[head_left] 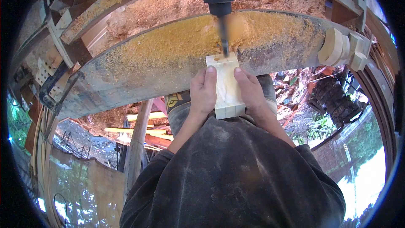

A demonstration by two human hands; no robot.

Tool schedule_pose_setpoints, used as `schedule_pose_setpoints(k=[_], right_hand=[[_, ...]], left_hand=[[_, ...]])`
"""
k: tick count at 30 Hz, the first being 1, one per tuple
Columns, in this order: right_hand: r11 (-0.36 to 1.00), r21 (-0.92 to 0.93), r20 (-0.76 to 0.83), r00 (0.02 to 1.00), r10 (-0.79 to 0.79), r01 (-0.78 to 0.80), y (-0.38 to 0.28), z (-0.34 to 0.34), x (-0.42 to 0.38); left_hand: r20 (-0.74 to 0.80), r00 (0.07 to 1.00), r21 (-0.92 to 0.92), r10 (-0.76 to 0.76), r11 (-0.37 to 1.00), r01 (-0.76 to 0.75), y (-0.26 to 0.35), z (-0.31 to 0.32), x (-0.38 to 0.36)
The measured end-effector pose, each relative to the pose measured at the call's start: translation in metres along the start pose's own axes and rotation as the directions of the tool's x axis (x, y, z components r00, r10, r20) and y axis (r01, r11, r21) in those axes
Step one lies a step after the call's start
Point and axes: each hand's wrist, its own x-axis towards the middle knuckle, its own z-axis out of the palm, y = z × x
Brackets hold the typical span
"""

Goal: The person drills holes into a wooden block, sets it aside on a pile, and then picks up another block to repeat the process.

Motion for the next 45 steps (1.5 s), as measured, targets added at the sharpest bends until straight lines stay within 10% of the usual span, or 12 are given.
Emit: schedule_pose_setpoints(k=[45], right_hand=[[0.994, -0.097, 0.036, 0.998, -0.044, 0.048, -0.017, 0.009, -0.003]], left_hand=[[-0.011, 1.0, 0.257, 0.025, 0.966, -0.021, 0.028, 0.004, 0.002]])
